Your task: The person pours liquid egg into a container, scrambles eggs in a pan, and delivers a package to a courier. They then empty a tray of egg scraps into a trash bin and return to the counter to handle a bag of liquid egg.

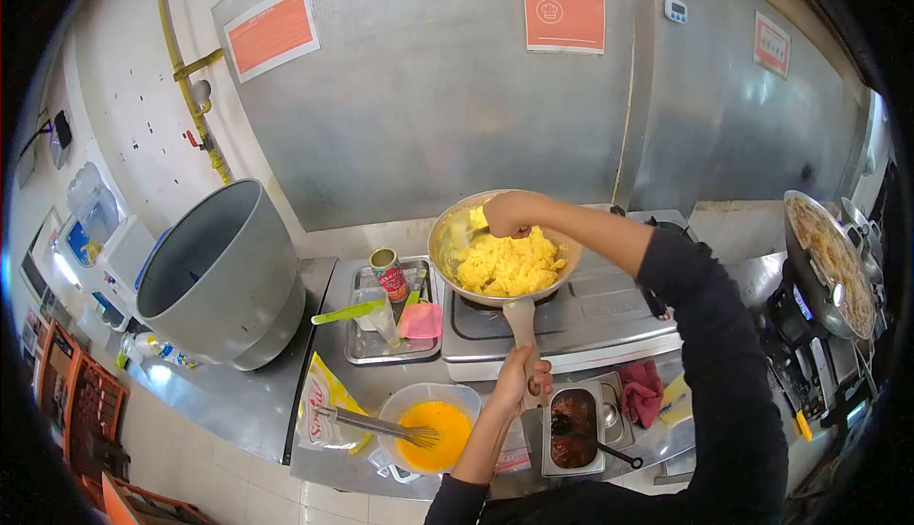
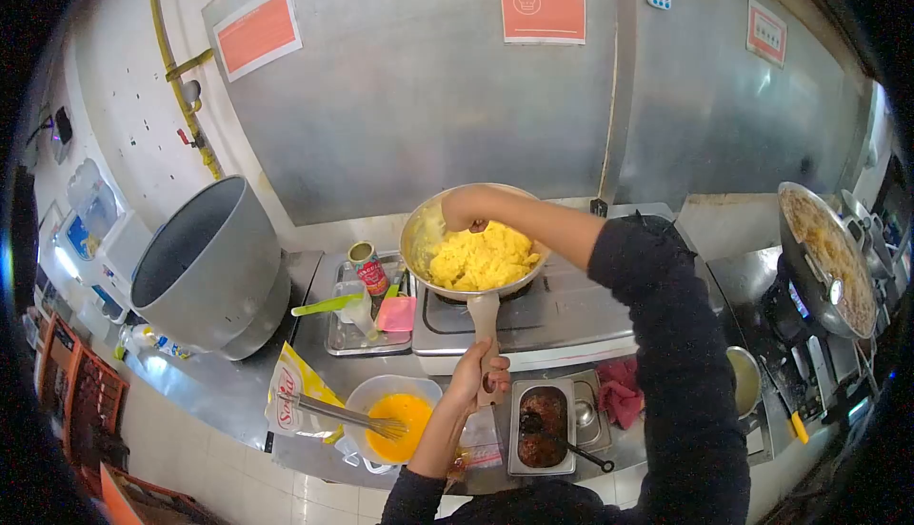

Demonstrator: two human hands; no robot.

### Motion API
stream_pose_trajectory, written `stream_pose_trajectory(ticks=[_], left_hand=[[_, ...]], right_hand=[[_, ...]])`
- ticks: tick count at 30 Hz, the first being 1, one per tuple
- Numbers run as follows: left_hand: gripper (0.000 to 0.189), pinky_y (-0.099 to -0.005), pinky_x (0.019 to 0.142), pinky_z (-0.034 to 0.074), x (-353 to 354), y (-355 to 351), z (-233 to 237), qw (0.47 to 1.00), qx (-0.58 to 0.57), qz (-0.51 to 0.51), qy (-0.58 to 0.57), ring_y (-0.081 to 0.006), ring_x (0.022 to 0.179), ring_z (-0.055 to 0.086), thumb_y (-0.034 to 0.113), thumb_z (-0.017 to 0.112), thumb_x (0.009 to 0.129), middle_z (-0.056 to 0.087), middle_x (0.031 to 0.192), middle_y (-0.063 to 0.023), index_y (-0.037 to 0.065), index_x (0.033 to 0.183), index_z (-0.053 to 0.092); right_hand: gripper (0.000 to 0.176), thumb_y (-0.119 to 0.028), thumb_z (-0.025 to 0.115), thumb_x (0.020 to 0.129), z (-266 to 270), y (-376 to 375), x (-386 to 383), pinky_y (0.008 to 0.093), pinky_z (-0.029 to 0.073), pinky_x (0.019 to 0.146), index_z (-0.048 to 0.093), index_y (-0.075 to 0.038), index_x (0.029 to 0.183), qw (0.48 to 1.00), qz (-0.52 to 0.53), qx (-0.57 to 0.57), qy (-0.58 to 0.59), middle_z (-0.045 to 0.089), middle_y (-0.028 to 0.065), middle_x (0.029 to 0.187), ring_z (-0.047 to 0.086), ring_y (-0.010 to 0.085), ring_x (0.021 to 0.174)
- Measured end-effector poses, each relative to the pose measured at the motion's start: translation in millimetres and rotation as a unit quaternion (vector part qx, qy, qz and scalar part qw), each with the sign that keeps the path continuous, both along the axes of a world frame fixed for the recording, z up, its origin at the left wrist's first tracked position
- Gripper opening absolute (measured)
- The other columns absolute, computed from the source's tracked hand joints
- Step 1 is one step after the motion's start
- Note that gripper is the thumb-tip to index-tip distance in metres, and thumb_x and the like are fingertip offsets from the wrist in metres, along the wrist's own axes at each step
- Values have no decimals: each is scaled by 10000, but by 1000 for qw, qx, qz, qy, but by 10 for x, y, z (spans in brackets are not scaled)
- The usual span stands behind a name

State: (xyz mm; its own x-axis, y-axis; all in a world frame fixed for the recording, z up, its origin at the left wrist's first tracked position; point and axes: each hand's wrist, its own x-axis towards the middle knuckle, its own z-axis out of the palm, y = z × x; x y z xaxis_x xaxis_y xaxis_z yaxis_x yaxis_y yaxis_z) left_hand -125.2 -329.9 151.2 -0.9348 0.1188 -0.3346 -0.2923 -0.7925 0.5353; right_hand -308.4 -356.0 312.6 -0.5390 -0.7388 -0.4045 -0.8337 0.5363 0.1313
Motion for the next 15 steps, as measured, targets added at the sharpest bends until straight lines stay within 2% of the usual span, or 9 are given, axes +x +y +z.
stream_pose_trajectory(ticks=[1, 3, 4, 5, 7, 9, 11, 12, 15], left_hand=[[162, -254, 436, 335, -17, -5, -1, 1000, 3, 0, 6, -80, 427, 315, 304, 364, 817, 340, 558, 27, 171, 812, 272], [161, -254, 435, 336, -5, -4, 43, 1000, -3, -1, 2, -79, 426, 314, 306, 363, 818, 342, 558, 27, 172, 813, 273], [161, -254, 434, 336, -1, -1, 57, 1000, -8, 0, -5, -79, 425, 313, 307, 363, 820, 344, 557, 27, 173, 813, 274], [161, -254, 434, 336, -6, -8, 42, 1000, -8, 2, -8, -79, 425, 313, 307, 363, 820, 344, 557, 27, 173, 813, 274], [156, -253, 434, 344, -16, -17, 1, 1000, -4, -5, 12, -81, 427, 319, 309, 366, 820, 339, 554, 29, 178, 831, 281], [155, -254, 436, 349, 3, -14, 9, 1000, -15, -5, 10, -83, 426, 324, 309, 368, 819, 341, 554, 28, 181, 840, 283], [154, -256, 437, 355, -13, -20, 45, 1000, -24, -7, 16, -84, 425, 329, 309, 370, 819, 342, 555, 27, 183, 848, 285], [153, -254, 438, 358, 0, -21, 59, 1000, -16, -13, 4, -83, 426, 333, 307, 369, 819, 343, 555, 26, 183, 850, 286], [152, -252, 435, 367, 10, -5, 39, 1000, -4, -10, -10, -80, 428, 337, 303, 362, 821, 340, 553, 26, 174, 851, 287]], right_hand=[[156, -56, 451, 606, 53, 29, 39, 345, 433, 458, 555, 60, 597, 1000, -1, -1, 2, 534, 159, 542, 540, 236, 479], [165, -59, 416, 629, 231, 149, 274, 304, 430, 427, 546, 25, 572, 995, -15, -29, -91, 505, 120, 493, 488, 198, 404], [164, -39, 416, 613, 323, 175, 445, 305, 418, 388, 541, 14, 522, 998, 48, 0, -33, 508, 119, 480, 494, 184, 405], [164, -39, 416, 613, 197, 104, 390, 305, 418, 388, 541, 14, 522, 998, 50, 0, -36, 508, 119, 480, 494, 184, 405], [116, -39, 457, 525, -217, -80, 140, 342, 407, 398, 524, 23, 452, 996, 42, -72, 22, 489, 150, 429, 510, 234, 401], [143, -53, 446, 546, -239, -83, 22, 350, 407, 401, 537, 29, 472, 992, 23, -118, 28, 502, 159, 449, 524, 244, 424], [137, -50, 448, 534, 5, -40, 70, 354, 405, 397, 543, 34, 481, 991, 122, 35, 51, 501, 161, 447, 531, 251, 433], [144, -45, 437, 536, 196, 60, 262, 349, 415, 412, 543, 37, 482, 998, 65, 4, -21, 511, 153, 459, 533, 246, 435], [157, -52, 437, 564, 151, 11, 380, 336, 423, 425, 556, 34, 507, 993, 115, -8, 14, 524, 147, 477, 536, 233, 437]])
